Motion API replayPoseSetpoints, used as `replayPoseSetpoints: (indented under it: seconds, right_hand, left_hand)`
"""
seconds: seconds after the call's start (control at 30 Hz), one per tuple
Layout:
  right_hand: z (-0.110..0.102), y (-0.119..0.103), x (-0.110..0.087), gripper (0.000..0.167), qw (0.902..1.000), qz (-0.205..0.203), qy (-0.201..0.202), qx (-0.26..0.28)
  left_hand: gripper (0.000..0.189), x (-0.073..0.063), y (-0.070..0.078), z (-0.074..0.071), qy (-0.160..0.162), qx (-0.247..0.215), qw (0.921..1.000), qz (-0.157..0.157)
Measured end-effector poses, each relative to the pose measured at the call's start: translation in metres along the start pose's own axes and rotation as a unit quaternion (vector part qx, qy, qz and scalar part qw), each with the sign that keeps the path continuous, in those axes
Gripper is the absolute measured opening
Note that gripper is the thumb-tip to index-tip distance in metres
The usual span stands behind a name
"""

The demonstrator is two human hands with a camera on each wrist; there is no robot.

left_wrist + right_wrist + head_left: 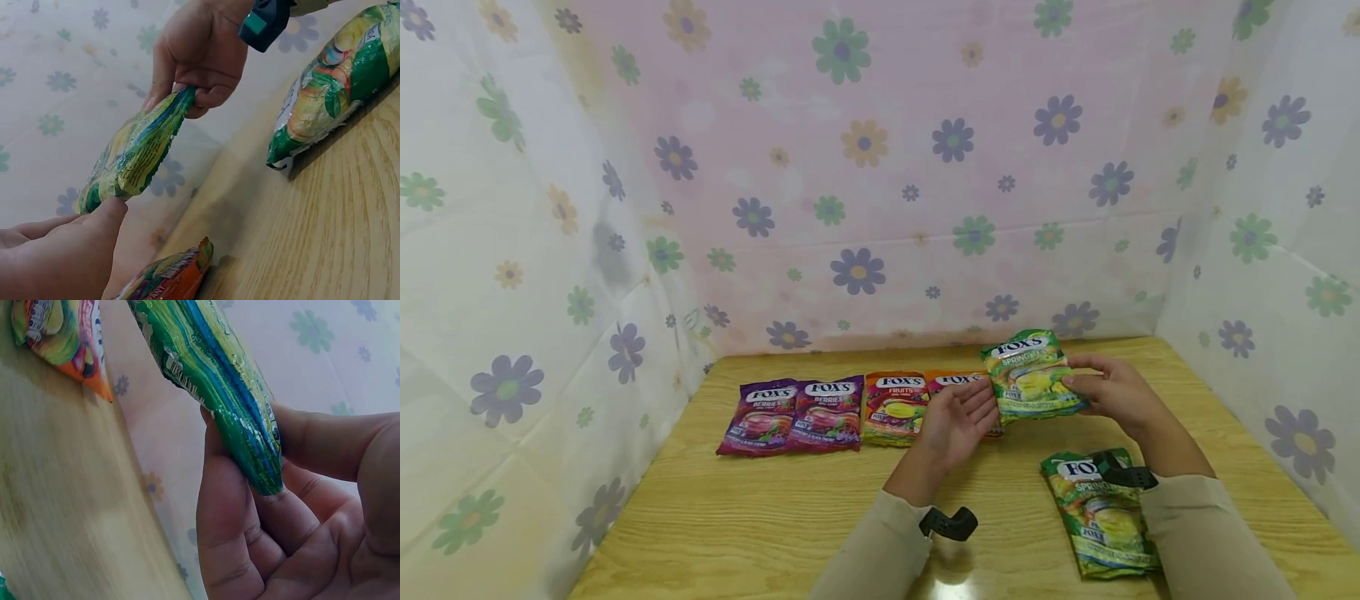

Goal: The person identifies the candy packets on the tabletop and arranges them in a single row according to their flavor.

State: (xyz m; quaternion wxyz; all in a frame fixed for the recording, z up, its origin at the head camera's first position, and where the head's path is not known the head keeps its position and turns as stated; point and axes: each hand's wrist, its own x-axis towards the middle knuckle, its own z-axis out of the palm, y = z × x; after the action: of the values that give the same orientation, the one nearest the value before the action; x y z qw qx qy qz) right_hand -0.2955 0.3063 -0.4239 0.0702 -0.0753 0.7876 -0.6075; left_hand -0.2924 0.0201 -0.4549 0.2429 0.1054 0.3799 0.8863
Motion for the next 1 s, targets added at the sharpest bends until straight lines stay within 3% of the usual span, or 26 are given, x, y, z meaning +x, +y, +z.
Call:
replayPoseSetpoints:
  seconds: [0.33, 0.67, 1.0]
  right_hand:
    - [-0.001, 0.014, 0.007, 0.065, 0.9991, 0.031, 0.013, -0.025]
    - [0.005, 0.024, 0.010, 0.062, 0.9927, 0.052, 0.057, -0.093]
    - [0.006, 0.033, 0.013, 0.054, 0.9867, 0.057, 0.056, -0.141]
  left_hand:
    - [0.072, 0.005, -0.008, -0.003, -0.003, -0.011, 0.9999, 0.001]
    - [0.080, 0.018, -0.021, -0.002, 0.043, -0.005, 0.9990, -0.009]
    - [0.077, 0.022, -0.025, -0.001, 0.065, -0.003, 0.9977, -0.019]
